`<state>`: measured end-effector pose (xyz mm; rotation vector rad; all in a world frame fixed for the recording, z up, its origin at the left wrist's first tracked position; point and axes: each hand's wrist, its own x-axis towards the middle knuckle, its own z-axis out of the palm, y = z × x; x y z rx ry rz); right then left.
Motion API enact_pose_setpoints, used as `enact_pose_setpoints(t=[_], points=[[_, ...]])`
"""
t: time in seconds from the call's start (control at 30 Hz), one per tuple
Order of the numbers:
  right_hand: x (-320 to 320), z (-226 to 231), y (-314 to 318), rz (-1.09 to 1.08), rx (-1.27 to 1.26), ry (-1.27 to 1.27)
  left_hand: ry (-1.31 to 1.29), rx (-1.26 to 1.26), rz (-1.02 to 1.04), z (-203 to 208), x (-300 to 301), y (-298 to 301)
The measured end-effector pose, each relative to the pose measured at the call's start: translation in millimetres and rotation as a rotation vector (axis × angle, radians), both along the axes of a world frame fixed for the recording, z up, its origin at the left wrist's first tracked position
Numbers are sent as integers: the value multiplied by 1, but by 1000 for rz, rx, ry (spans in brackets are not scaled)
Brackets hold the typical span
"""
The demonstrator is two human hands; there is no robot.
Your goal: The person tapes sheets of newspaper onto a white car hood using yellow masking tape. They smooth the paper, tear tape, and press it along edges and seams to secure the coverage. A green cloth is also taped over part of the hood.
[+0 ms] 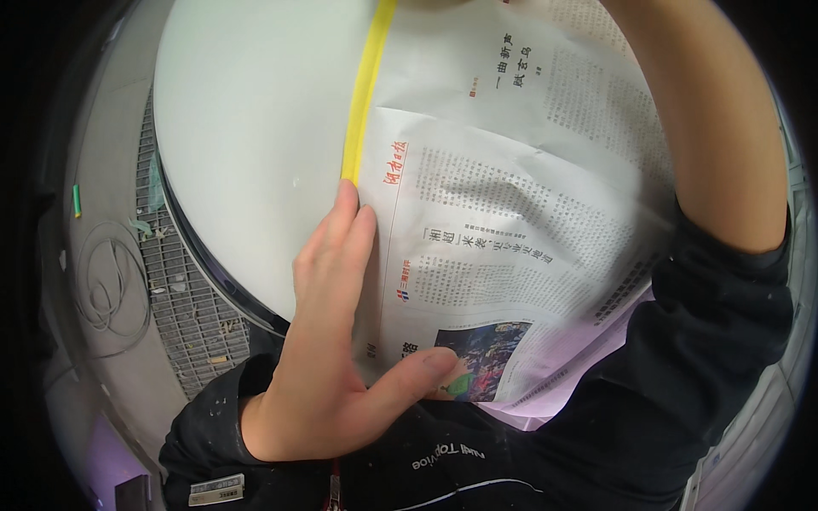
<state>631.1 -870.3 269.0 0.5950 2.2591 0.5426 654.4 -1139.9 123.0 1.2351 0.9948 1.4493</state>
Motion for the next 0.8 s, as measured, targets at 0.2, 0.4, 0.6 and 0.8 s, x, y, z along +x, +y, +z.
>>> enact_pose_setpoints(t=[0.2, 0.4, 0.6, 0.8], points=[[2, 2, 11, -69, 54, -38, -14, -12, -17, 4, -6, 3], [8, -9, 19, 220, 132, 7, -23, 27, 18, 3, -6, 21], [5, -10, 9, 133, 284, -144, 41, -27, 22, 16, -13, 41], [0, 0, 24, 289, 335, 126, 27, -129, -71, 27, -19, 48]])
